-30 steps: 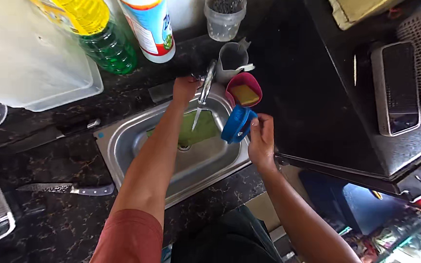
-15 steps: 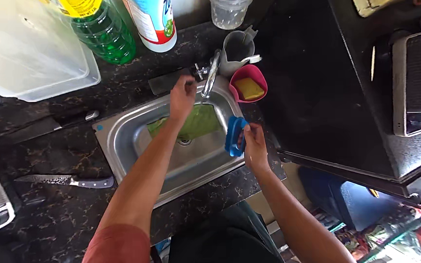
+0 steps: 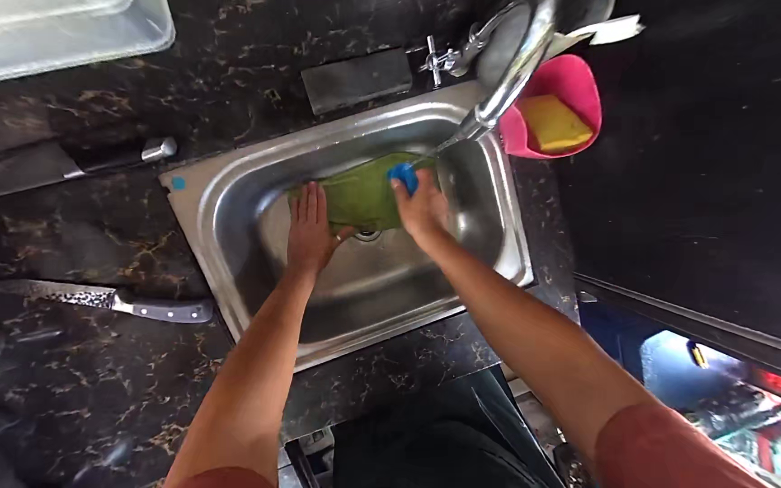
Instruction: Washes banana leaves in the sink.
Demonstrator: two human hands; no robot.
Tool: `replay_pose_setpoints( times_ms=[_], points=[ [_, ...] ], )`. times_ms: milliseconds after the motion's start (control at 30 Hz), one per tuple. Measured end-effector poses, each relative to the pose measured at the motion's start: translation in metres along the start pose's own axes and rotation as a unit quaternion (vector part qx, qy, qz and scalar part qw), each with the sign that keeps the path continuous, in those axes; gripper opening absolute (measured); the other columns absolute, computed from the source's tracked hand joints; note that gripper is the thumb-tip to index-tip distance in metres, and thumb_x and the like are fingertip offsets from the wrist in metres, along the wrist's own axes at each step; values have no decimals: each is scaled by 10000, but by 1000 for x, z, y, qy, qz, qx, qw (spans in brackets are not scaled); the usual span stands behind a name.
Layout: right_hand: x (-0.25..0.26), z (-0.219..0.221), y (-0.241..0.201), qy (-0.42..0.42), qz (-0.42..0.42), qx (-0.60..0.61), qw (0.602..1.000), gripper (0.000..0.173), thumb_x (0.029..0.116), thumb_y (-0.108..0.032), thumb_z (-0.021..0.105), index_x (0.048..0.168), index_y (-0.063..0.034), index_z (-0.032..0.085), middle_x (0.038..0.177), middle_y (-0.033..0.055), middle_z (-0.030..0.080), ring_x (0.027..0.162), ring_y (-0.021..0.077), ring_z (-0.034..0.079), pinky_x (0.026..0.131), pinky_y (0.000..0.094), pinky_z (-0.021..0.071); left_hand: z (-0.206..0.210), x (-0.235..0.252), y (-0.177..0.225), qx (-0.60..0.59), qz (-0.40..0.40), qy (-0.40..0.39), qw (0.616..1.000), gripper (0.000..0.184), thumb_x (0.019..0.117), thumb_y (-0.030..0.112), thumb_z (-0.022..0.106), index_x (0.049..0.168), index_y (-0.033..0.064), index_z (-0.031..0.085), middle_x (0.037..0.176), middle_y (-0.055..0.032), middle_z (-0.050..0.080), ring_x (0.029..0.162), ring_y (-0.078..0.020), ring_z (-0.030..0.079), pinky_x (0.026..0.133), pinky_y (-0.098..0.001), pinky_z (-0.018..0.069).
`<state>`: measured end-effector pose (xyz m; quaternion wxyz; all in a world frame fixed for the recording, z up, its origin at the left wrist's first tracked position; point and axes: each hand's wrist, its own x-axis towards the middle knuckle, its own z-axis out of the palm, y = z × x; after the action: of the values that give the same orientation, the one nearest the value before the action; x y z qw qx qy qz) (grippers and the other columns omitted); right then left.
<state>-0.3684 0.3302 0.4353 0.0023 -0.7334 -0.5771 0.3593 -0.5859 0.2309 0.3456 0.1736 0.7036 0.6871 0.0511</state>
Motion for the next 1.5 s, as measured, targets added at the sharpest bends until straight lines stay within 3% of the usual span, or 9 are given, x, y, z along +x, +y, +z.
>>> replay_pose_setpoints(
  times_ms=[267,400,533,667,800,933,1200,1367,1500],
  points=[
    [18,36,-17,17,-143,-161,976,533,991,-583,548,1222,-118,670,971,126,756,879,362,741,712,629,572,3,-7,-3,25,-63,-60,996,1410,705,992,417,1629,-13,64,1705,-238,17,1588,-372,-8,1260,-615,28],
    [34,6,-10,81,-6,-144,986,555,992,-582,545,1297,-128,644,1057,153,752,980,389,723,803,647,542,-2,-2,0,27,-80,-92,992,1482,651,964,560,1637,26,-26,1712,-194,-93,1583,-340,-118,1258,-595,-49],
    [-12,70,-49,-4,-139,-125,982,450,998,-507,588,1164,-99,677,934,124,743,867,345,736,710,599,582,1,-5,-2,27,-65,-92,993,1487,626,753,800,1631,-8,11,1709,-219,-58,1586,-360,-66,1251,-615,-30],
    [17,25,8,44,-111,-168,979,537,991,-582,550,1195,-106,695,953,151,757,877,385,739,721,642,567,-4,-8,-6,26,-82,-98,991,1526,601,1006,527,1637,17,0,1707,-221,-66,1583,-374,-78,1252,-622,-17],
    [20,8,-13,61,-13,-159,985,525,1000,-552,555,1260,-107,658,1039,166,746,969,396,721,792,646,551,-2,-6,-5,34,-76,-99,992,1568,577,971,613,1630,9,-38,1701,-224,-113,1578,-372,-113,1245,-634,-39],
    [-23,84,-72,-43,-181,-113,976,393,999,-479,608,1142,-122,688,913,116,738,848,333,733,679,589,582,-3,-9,-11,26,-58,-98,993,1317,637,647,851,1587,-44,254,1705,-234,-49,1584,-371,-67,1253,-619,-42],
    [28,2,-5,52,2,-157,986,536,1001,-571,538,1257,-117,666,1072,156,748,1000,390,717,818,646,542,-3,-27,-13,34,-67,-116,990,1536,587,953,634,1641,37,-6,1711,-206,-77,1584,-358,-90,1255,-611,-28],
    [-16,82,-76,-74,-181,-118,974,390,1004,-475,605,1163,-127,679,947,111,741,882,327,734,704,586,582,-6,-17,-13,34,-80,-161,983,1429,605,727,836,1612,-36,167,1705,-222,-89,1579,-376,-104,1243,-632,-52],
    [35,16,-17,-2,-94,-147,985,507,993,-567,570,1265,-151,669,1016,136,759,926,367,739,761,638,571,-3,-18,-12,34,-82,-145,985,1586,544,949,674,1641,46,-30,1709,-198,-109,1581,-358,-111,1250,-620,-35]
  ],
)
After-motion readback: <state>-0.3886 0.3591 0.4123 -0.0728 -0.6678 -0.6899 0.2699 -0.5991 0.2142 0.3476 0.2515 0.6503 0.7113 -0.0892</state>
